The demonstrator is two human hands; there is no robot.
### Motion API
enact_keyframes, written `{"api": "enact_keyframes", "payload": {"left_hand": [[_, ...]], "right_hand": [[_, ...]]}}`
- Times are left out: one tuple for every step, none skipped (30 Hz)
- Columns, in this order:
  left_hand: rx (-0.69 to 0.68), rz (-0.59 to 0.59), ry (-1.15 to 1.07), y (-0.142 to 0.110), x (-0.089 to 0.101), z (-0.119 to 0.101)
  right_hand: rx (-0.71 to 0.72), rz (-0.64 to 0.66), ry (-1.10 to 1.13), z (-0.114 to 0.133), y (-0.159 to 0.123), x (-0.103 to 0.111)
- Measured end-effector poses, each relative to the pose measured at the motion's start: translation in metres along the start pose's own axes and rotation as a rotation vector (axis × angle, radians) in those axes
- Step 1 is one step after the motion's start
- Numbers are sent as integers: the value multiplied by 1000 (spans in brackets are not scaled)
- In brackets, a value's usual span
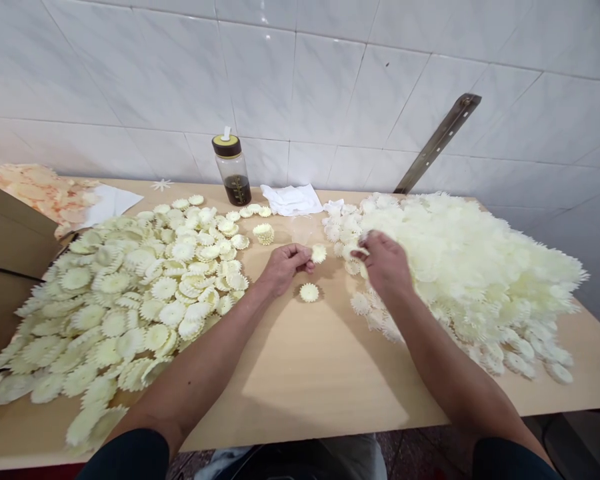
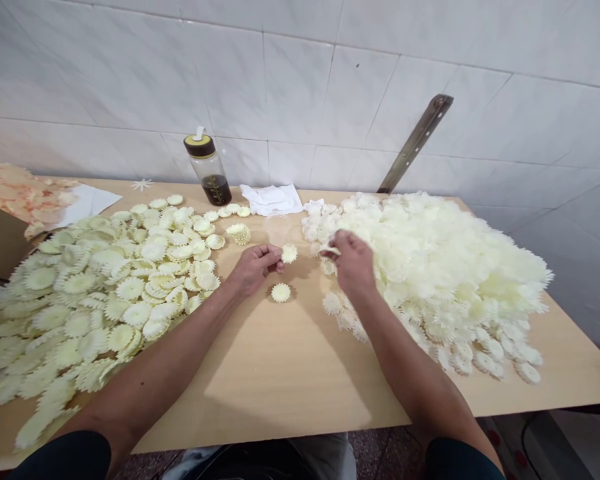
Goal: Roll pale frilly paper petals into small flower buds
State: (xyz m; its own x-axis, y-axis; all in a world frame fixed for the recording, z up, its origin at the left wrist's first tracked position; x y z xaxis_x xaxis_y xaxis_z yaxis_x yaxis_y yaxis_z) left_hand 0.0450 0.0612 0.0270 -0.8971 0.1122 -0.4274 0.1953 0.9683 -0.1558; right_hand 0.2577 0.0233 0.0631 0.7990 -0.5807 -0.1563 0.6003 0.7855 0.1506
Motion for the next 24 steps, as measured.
{"api": "enact_keyframes", "payload": {"left_hand": [[9,-5,-16,1,1,0],[25,9,-23,1,1,0],[44,27,-34,0,0,1],[62,38,-44,0,-1,3],[80,49,-53,-1,-2,5],[85,58,-66,-1,-2,6],[93,63,-82,-1,-2,6],[102,65,-97,-1,-2,7],[113,66,-108,-1,-1,7],[128,65,-116,-1,0,7],[142,61,-122,0,0,6],[155,56,-127,0,1,6],[166,48,-131,0,2,5],[175,38,-135,1,2,5],[182,26,-139,1,3,4],[189,17,-141,1,3,4],[195,10,-140,1,4,5],[202,7,-139,2,4,5],[208,6,-137,2,4,6],[213,6,-136,2,4,7],[216,7,-135,2,5,8],[219,8,-136,3,5,9],[220,9,-137,3,5,9],[219,10,-138,3,5,10]], "right_hand": [[18,-51,52,5,6,5],[37,-82,72,10,10,9],[20,-59,61,13,12,10],[-14,-9,50,14,13,9],[-53,51,42,14,11,7],[-96,114,41,14,8,3],[-134,171,49,13,5,0],[-166,218,62,12,1,-3],[-193,258,74,12,-2,-5],[-219,292,85,11,-4,-7],[-243,323,93,11,-7,-9],[-268,351,99,10,-8,-11],[-290,373,105,9,-10,-12],[-310,389,110,9,-10,-12],[-326,398,114,9,-11,-13],[-338,403,116,9,-11,-13],[-347,405,118,9,-11,-13],[-354,407,117,9,-11,-13],[-358,411,114,9,-11,-13],[-359,416,109,10,-11,-12],[-359,419,105,10,-11,-12],[-357,421,104,10,-10,-11],[-353,418,107,10,-9,-11],[-348,410,113,10,-8,-10]]}}
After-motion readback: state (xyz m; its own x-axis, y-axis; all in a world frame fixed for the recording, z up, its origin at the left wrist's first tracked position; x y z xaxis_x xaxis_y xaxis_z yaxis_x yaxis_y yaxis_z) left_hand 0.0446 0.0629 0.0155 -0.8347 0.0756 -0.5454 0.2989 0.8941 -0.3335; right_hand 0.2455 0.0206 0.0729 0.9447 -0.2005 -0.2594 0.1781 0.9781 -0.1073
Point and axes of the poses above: each hand's wrist, its own y-axis towards the middle knuckle, its own x-axis out of the back of the hand, z = x × y, the point moved 4 cm from there along y, towards the middle knuckle, and after that the axes turned 15 degrees about -z, right-handed, at the moved point
